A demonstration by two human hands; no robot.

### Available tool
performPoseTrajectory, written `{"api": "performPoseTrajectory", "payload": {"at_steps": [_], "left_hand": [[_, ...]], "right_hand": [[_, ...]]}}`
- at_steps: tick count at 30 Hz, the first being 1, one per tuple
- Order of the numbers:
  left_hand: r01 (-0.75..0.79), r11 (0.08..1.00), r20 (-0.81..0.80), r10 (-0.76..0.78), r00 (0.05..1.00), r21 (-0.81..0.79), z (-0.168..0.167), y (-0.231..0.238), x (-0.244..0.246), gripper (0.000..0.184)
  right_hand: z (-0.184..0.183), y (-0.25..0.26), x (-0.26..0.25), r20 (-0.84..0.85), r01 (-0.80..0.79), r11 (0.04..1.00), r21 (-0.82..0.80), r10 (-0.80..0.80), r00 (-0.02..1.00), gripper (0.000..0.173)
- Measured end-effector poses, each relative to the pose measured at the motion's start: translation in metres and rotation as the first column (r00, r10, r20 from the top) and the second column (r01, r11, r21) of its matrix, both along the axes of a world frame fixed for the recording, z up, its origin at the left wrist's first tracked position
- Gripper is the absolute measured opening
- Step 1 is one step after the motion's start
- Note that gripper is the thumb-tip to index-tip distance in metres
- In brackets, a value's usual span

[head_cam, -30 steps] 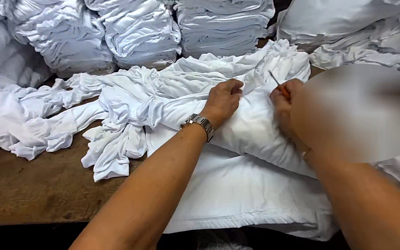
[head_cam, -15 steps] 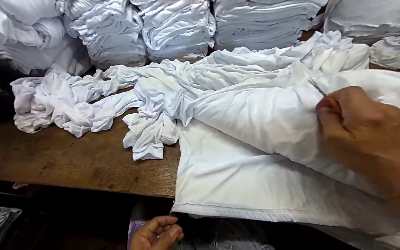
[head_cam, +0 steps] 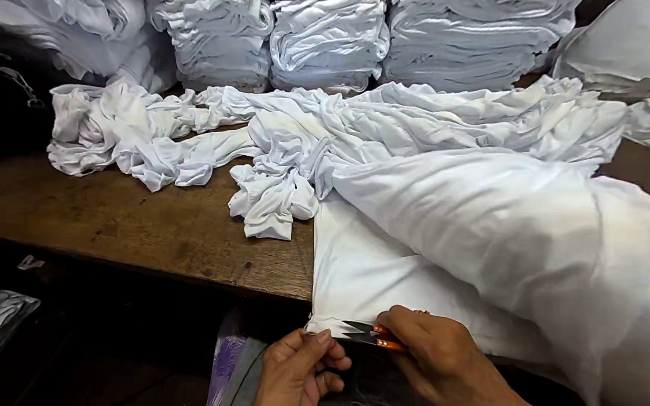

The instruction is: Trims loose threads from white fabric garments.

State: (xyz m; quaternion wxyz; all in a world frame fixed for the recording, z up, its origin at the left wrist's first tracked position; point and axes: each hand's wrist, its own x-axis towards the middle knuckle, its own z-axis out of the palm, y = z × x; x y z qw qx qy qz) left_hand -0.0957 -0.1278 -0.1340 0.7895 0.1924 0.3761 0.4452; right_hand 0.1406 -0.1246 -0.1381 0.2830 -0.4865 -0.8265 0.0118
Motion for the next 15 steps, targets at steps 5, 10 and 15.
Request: {"api": "performPoseTrajectory", "payload": {"at_steps": [5, 10, 15], "left_hand": [[0.386, 0.909, 0.162, -0.409, 0.898, 0.157, -0.009, -0.008, 0.006, 0.066], [0.319, 0.947, 0.456, -0.291, 0.841, 0.017, -0.010, -0.003, 0.028, 0.090], [0.006, 0.973, 0.429, 0.097, 0.898, -0.232, 0.004, 0.012, 0.027, 0.054]], "right_hand": [[0.041, -0.014, 0.003, -0.355, -0.177, 0.894, -0.411, 0.021, 0.935, 0.013], [0.068, -0.029, 0.015, -0.402, -0.129, 0.815, -0.565, -0.135, 0.905, 0.020], [0.074, -0.020, 0.054, -0.375, -0.338, 0.717, -0.610, 0.114, 0.920, 0.019]]}}
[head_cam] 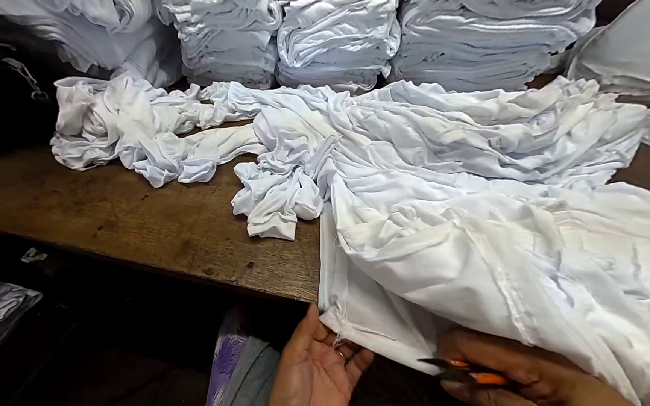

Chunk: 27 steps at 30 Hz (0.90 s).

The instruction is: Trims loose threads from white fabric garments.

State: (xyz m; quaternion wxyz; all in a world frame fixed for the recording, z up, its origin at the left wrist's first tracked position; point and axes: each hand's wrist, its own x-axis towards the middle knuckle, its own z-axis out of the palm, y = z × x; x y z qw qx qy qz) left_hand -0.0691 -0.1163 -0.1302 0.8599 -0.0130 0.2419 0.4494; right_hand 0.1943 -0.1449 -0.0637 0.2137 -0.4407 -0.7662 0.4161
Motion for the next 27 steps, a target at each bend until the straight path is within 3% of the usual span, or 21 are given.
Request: {"api": "performPoseTrajectory", "payload": {"at_steps": [2, 4, 6, 9, 11, 15, 17, 20, 23, 25, 27], "left_hand": [[-0.066, 0.997, -0.142, 0.060, 0.988, -0.042, 0.001, -0.003, 0.002, 0.032], [-0.105, 0.994, -0.272, 0.100, 0.957, -0.005, 0.001, -0.006, 0.002, 0.022], [-0.154, 0.984, -0.335, 0.175, 0.926, 0.088, 0.002, -0.009, -0.002, 0.013], [-0.180, 0.958, -0.358, 0.253, 0.899, 0.224, 0.001, -0.009, -0.007, 0.007], [-0.172, 0.950, -0.383, 0.266, 0.885, 0.262, 0.003, -0.008, -0.005, 0.006], [-0.148, 0.937, -0.379, 0.268, 0.886, 0.317, 0.010, -0.010, 0.001, 0.011], [-0.145, 0.928, -0.360, 0.272, 0.892, 0.343, 0.009, -0.011, -0.001, 0.020], [-0.137, 0.934, -0.343, 0.253, 0.904, 0.330, 0.001, -0.012, -0.001, 0.037], [-0.118, 0.918, -0.343, 0.257, 0.904, 0.378, -0.004, -0.014, -0.002, 0.024], [-0.102, 0.907, -0.346, 0.257, 0.902, 0.409, -0.007, -0.012, -0.001, 0.013], [-0.082, 0.909, -0.350, 0.239, 0.906, 0.408, -0.009, -0.013, 0.000, 0.010]], "right_hand": [[0.006, 0.001, -0.001, 0.113, -0.065, 0.989, -0.134, 0.080, 0.990, 0.019], [0.012, -0.004, -0.006, 0.218, 0.049, 0.984, -0.171, -0.010, 0.976, 0.024], [0.016, -0.005, 0.001, 0.249, 0.259, 0.966, 0.017, -0.255, 0.934, 0.032], [0.023, 0.040, 0.034, 0.033, 0.476, 0.802, 0.360, -0.521, 0.853, 0.023], [0.033, 0.088, 0.066, 0.045, 0.535, 0.649, 0.540, -0.658, 0.752, 0.022], [0.060, 0.152, 0.146, 0.426, 0.626, 0.595, 0.504, -0.801, 0.419, 0.048], [0.076, 0.151, 0.154, 0.474, 0.607, 0.569, 0.555, -0.816, 0.332, 0.055], [0.075, 0.108, 0.108, 0.418, 0.574, 0.640, 0.511, -0.769, 0.484, 0.075], [0.030, 0.068, 0.058, 0.525, 0.479, 0.686, 0.547, -0.727, 0.442, 0.097], [0.017, 0.059, 0.051, 0.454, 0.473, 0.651, 0.593, -0.756, 0.472, 0.071], [0.026, 0.063, 0.052, 0.348, 0.569, 0.655, 0.498, -0.751, 0.561, 0.038]]}}
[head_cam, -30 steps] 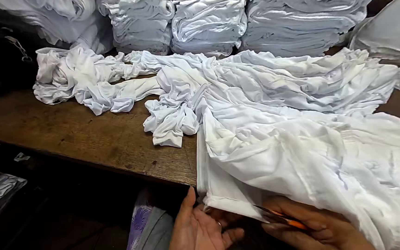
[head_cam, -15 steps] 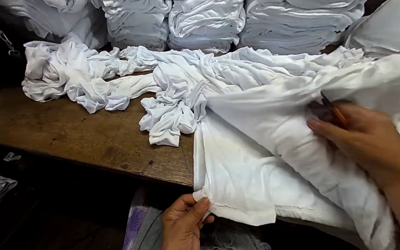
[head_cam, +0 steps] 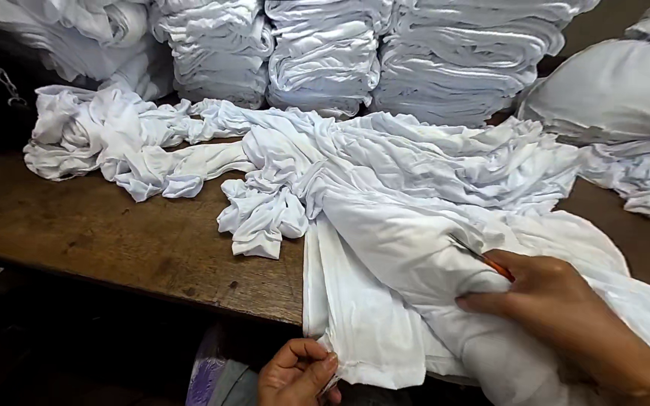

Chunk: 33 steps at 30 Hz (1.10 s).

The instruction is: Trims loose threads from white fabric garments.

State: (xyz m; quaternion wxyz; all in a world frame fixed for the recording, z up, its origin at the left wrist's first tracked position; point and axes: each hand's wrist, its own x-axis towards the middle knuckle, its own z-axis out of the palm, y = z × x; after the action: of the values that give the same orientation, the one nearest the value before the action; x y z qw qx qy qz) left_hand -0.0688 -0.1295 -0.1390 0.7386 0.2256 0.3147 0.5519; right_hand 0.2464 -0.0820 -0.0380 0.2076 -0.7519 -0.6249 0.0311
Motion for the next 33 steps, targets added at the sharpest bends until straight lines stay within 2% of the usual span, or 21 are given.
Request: {"api": "performPoseTrajectory", "payload": {"at_steps": [2, 5, 6, 7, 8, 9, 10, 11, 12, 13, 15, 18, 20, 23, 24, 26, 28, 29, 31, 33], "left_hand": [[0.012, 1.000, -0.002, -0.012, 1.000, -0.014, 0.000, -0.001, 0.001, 0.010], [-0.013, 0.999, -0.023, 0.012, 1.000, -0.030, 0.002, -0.003, -0.003, 0.011], [-0.026, 0.999, -0.033, 0.025, 0.999, -0.031, 0.002, -0.003, -0.004, 0.011], [-0.033, 0.999, -0.038, 0.032, 0.999, -0.030, 0.002, -0.003, -0.004, 0.012], [-0.038, 0.999, -0.041, 0.037, 0.998, -0.025, 0.003, -0.002, -0.004, 0.014], [-0.042, 0.999, -0.044, 0.041, 0.998, -0.017, 0.004, -0.001, -0.003, 0.016], [-0.043, 0.999, -0.048, 0.043, 0.998, -0.006, 0.006, -0.001, -0.002, 0.018], [-0.045, 0.999, -0.047, 0.045, 0.998, 0.010, 0.009, -0.001, -0.001, 0.019], [-0.049, 0.998, -0.046, 0.050, 0.998, 0.031, 0.011, -0.001, 0.000, 0.021], [-0.053, 0.997, -0.047, 0.056, 0.997, 0.056, 0.013, -0.001, 0.001, 0.021], [-0.068, 0.993, -0.055, 0.073, 0.996, 0.101, 0.015, -0.001, 0.000, 0.021], [-0.080, 0.989, -0.075, 0.091, 0.993, 0.128, 0.014, -0.003, -0.012, 0.022], [-0.070, 0.990, -0.081, 0.080, 0.994, 0.125, 0.014, -0.002, -0.016, 0.024], [-0.051, 0.992, -0.091, 0.062, 0.994, 0.115, 0.017, -0.005, -0.017, 0.024], [-0.048, 0.992, -0.098, 0.060, 0.993, 0.118, 0.018, -0.006, -0.017, 0.023], [-0.044, 0.990, -0.115, 0.060, 0.992, 0.136, 0.017, -0.007, -0.016, 0.021], [-0.043, 0.988, -0.122, 0.062, 0.991, 0.151, 0.016, -0.008, -0.016, 0.021], [-0.037, 0.986, -0.121, 0.057, 0.991, 0.162, 0.015, -0.009, -0.016, 0.021], [-0.023, 0.981, -0.116, 0.046, 0.992, 0.192, 0.012, -0.010, -0.016, 0.020], [0.003, 0.972, -0.101, 0.021, 0.995, 0.235, 0.007, -0.010, -0.016, 0.019]], "right_hand": [[0.025, 0.009, 0.006, -0.168, -0.047, 0.999, -0.015, 0.044, 0.985, 0.030], [0.086, 0.026, 0.037, -0.222, -0.003, 0.998, 0.066, 0.018, 0.975, 0.019], [0.097, 0.043, 0.072, -0.181, 0.010, 0.993, 0.117, 0.011, 0.983, 0.018], [0.099, 0.066, 0.129, -0.115, -0.051, 0.982, 0.184, 0.073, 0.991, 0.021], [0.097, 0.092, 0.197, -0.074, -0.190, 0.957, 0.221, 0.211, 0.975, 0.026], [0.094, 0.113, 0.246, -0.026, -0.311, 0.924, 0.221, 0.324, 0.946, 0.031], [0.098, 0.119, 0.256, 0.015, -0.278, 0.954, 0.112, 0.278, 0.961, 0.037], [0.098, 0.112, 0.228, 0.018, -0.108, 0.994, 0.032, 0.107, 0.994, 0.044], [0.086, 0.099, 0.178, 0.000, 0.127, 0.992, 0.023, -0.127, 0.992, 0.050], [0.065, 0.091, 0.137, 0.036, 0.299, 0.953, 0.042, -0.300, 0.953, 0.051], [0.022, 0.089, 0.103, 0.143, 0.394, 0.918, 0.048, -0.397, 0.907, 0.052], [0.019, 0.079, 0.087, 0.309, 0.262, 0.958, 0.119, -0.287, 0.907, 0.057], [0.031, 0.063, 0.072, 0.307, 0.058, 0.979, 0.198, -0.118, 0.944, 0.042], [0.042, 0.025, 0.013, 0.087, -0.258, 0.938, 0.231, 0.244, 0.966, 0.022], [0.038, 0.010, -0.010, -0.055, -0.328, 0.919, 0.219, 0.347, 0.936, 0.018], [0.023, -0.022, -0.050, -0.346, -0.474, 0.869, 0.142, 0.492, 0.799, 0.018], [0.006, -0.048, -0.092, -0.532, -0.543, 0.834, 0.095, 0.504, 0.681, 0.027], [-0.005, -0.056, -0.110, -0.568, -0.547, 0.832, 0.089, 0.494, 0.658, 0.033], [-0.024, -0.067, -0.140, -0.578, -0.490, 0.869, 0.075, 0.438, 0.689, 0.039], [-0.040, -0.070, -0.157, -0.549, -0.400, 0.912, 0.092, 0.382, 0.743, 0.036]]}}
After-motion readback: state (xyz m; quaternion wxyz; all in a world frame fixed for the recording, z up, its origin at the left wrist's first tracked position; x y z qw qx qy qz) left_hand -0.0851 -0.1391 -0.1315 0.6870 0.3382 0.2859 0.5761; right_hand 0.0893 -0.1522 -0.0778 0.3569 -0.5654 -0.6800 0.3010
